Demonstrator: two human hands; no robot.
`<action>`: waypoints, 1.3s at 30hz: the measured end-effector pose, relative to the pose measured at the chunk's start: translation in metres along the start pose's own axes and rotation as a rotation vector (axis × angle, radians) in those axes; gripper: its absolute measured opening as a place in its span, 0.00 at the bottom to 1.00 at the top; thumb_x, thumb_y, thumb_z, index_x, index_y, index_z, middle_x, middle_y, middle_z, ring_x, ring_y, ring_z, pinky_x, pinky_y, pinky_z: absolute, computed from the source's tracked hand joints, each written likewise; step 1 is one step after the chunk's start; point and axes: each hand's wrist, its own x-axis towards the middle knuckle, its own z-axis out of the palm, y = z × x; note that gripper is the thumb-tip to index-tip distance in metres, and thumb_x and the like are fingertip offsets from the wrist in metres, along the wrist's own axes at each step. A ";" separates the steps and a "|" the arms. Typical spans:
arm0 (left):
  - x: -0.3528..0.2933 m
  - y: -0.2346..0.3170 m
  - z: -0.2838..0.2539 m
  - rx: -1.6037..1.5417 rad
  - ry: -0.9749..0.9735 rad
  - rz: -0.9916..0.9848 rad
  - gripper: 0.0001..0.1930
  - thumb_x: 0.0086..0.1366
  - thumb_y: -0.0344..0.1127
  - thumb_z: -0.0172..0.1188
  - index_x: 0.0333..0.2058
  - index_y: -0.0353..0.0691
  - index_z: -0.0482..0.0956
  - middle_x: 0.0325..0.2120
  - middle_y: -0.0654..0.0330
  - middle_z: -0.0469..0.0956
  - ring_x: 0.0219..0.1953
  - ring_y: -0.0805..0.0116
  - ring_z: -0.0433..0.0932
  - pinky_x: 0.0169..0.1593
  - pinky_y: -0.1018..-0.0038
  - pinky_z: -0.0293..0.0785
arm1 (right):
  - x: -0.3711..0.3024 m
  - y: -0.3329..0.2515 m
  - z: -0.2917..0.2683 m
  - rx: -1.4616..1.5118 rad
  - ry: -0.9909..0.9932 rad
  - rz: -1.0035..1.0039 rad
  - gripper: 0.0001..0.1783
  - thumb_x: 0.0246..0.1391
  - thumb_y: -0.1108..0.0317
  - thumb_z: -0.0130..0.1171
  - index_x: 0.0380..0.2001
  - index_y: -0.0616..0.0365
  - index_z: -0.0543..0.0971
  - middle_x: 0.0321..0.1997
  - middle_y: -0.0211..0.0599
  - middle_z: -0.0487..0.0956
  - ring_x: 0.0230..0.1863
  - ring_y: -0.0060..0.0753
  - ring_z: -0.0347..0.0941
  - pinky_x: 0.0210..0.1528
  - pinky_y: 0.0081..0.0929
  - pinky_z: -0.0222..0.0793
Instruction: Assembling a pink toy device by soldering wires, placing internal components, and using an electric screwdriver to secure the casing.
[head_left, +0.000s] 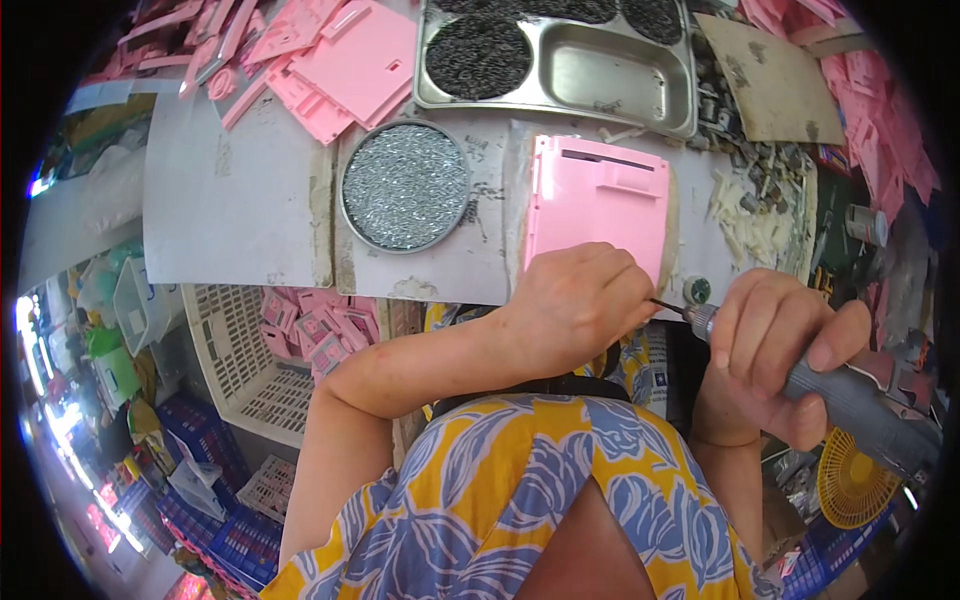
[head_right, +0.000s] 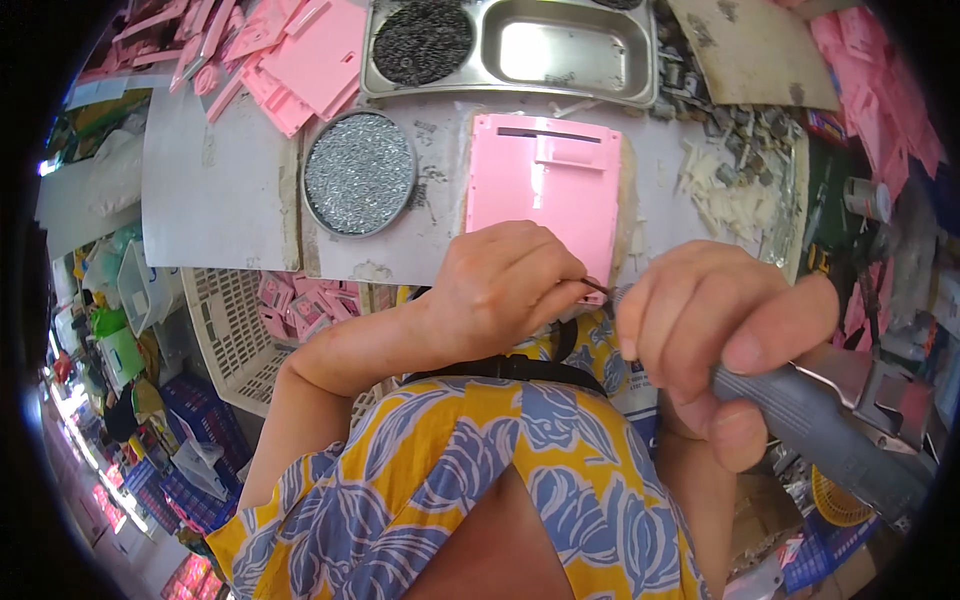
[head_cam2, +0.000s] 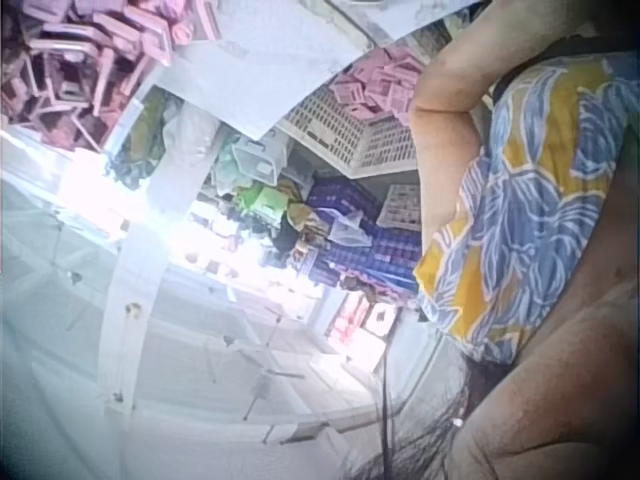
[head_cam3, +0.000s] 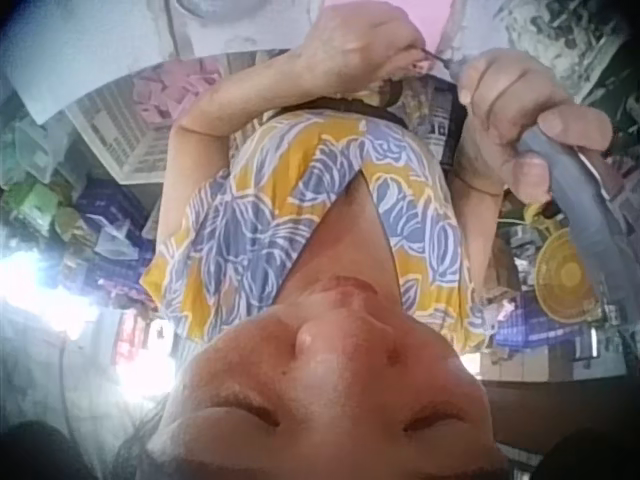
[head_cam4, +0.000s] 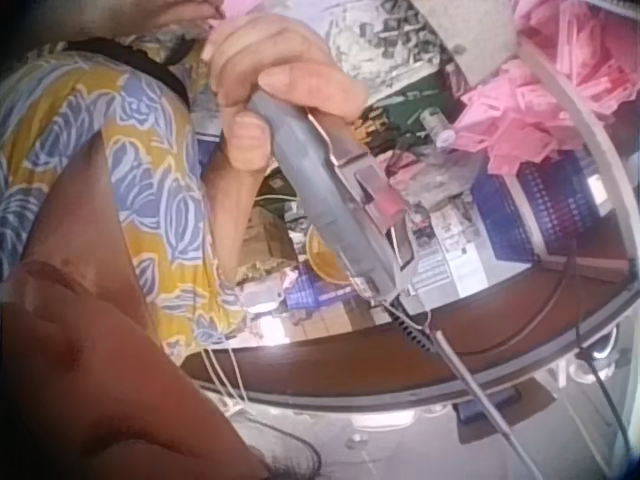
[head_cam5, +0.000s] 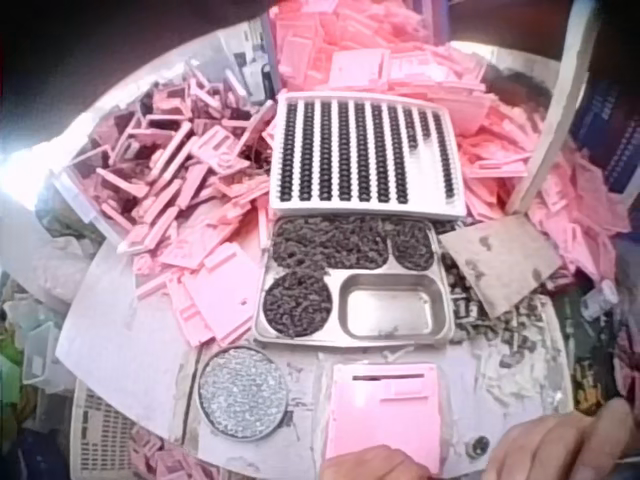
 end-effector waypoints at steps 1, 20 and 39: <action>-0.001 0.000 0.000 0.014 -0.003 0.000 0.09 0.50 0.30 0.72 0.27 0.40 0.79 0.23 0.61 0.76 0.26 0.60 0.77 0.29 0.67 0.75 | -0.001 0.002 0.001 -0.001 -0.002 0.008 0.18 0.59 0.60 0.66 0.43 0.49 0.67 0.20 0.25 0.72 0.17 0.23 0.67 0.25 0.26 0.70; -0.001 -0.003 -0.007 0.031 -0.129 -0.024 0.17 0.50 0.41 0.74 0.36 0.42 0.79 0.31 0.60 0.77 0.35 0.58 0.77 0.40 0.61 0.73 | -0.007 0.008 0.006 -0.007 0.098 0.108 0.20 0.55 0.64 0.66 0.45 0.54 0.67 0.21 0.29 0.71 0.22 0.25 0.66 0.30 0.30 0.68; -0.044 -0.084 -0.125 0.763 -0.015 -0.519 0.09 0.65 0.33 0.62 0.27 0.37 0.76 0.30 0.56 0.76 0.39 0.54 0.74 0.45 0.59 0.65 | -0.016 0.061 -0.030 -0.242 0.173 0.086 0.15 0.59 0.67 0.60 0.37 0.53 0.63 0.19 0.30 0.67 0.19 0.25 0.62 0.27 0.31 0.66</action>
